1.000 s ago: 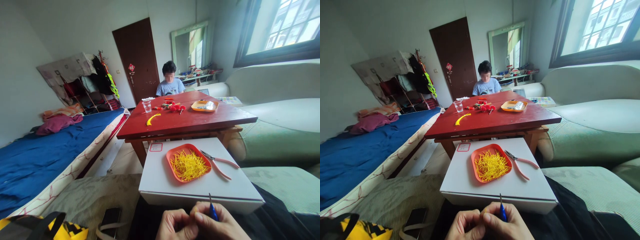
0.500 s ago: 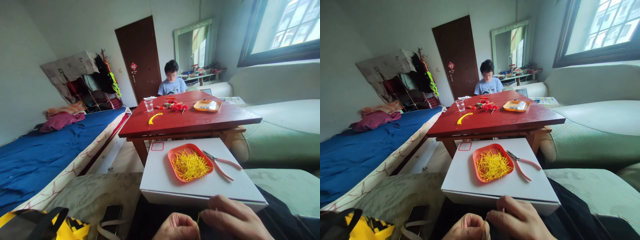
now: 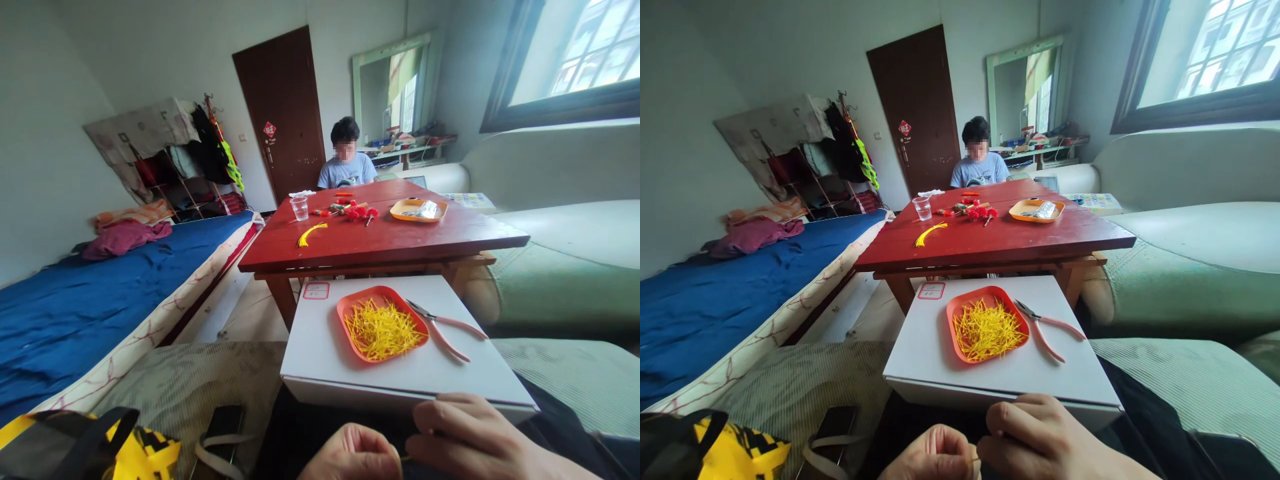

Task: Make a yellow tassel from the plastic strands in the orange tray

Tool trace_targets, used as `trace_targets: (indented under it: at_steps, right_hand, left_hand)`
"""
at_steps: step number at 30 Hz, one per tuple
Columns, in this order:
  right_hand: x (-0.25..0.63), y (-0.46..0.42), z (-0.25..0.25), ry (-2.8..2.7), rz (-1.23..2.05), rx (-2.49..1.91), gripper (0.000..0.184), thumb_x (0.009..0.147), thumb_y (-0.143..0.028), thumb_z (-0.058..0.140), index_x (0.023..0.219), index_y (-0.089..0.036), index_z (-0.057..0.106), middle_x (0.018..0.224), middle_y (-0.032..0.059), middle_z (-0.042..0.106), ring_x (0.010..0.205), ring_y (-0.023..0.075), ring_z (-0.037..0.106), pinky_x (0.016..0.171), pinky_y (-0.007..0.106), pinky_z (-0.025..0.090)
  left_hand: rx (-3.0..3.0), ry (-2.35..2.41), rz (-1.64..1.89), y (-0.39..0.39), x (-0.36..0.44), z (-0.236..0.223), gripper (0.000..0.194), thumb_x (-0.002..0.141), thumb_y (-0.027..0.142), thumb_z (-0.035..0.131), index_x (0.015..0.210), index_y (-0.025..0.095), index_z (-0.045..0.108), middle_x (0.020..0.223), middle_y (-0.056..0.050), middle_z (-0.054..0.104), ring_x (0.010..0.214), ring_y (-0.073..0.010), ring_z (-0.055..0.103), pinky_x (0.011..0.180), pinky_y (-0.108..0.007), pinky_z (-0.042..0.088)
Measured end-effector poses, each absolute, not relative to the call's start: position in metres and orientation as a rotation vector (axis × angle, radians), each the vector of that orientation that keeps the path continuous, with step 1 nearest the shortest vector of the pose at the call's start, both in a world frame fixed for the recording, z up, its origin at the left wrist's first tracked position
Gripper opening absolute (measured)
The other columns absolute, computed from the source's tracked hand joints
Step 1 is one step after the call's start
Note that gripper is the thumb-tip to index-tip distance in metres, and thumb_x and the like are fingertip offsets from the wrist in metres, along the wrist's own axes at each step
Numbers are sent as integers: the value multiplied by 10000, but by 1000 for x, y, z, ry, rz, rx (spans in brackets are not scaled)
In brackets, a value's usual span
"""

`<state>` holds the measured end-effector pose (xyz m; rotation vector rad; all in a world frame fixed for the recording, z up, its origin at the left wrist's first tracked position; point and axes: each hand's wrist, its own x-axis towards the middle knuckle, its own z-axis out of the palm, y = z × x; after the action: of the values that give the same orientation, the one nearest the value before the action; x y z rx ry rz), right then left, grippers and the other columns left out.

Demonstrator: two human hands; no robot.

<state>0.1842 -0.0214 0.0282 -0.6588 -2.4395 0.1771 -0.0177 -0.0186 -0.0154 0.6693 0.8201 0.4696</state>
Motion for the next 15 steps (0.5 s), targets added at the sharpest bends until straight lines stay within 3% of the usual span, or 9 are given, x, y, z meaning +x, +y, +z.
trace_targets:
  at_steps: [5,9,15]
  right_hand:
    - [176,-11,-1,-2309,282,-611,319,909,-195,304,725,-184,564,639,12,501,456,89,416,458,198,360]
    - [171,-8,-14,-2315,416,-642,150,844,-191,424,815,-190,571,703,13,486,492,87,434,466,188,358]
    - [167,-11,-15,-2302,359,-564,239,889,-200,356,715,-197,520,644,-10,454,459,85,369,455,186,331]
  left_hand:
    - [695,870,534,-21,-17,-14,319,464,367,800,531,110,624,464,29,495,434,-48,343,472,-216,176]
    - [724,971,529,-21,-17,-13,304,466,347,803,547,109,633,487,17,531,442,-45,368,480,-202,206]
    - [741,893,453,-17,-18,-13,303,468,360,799,551,119,636,418,64,449,370,-29,288,417,-215,140]
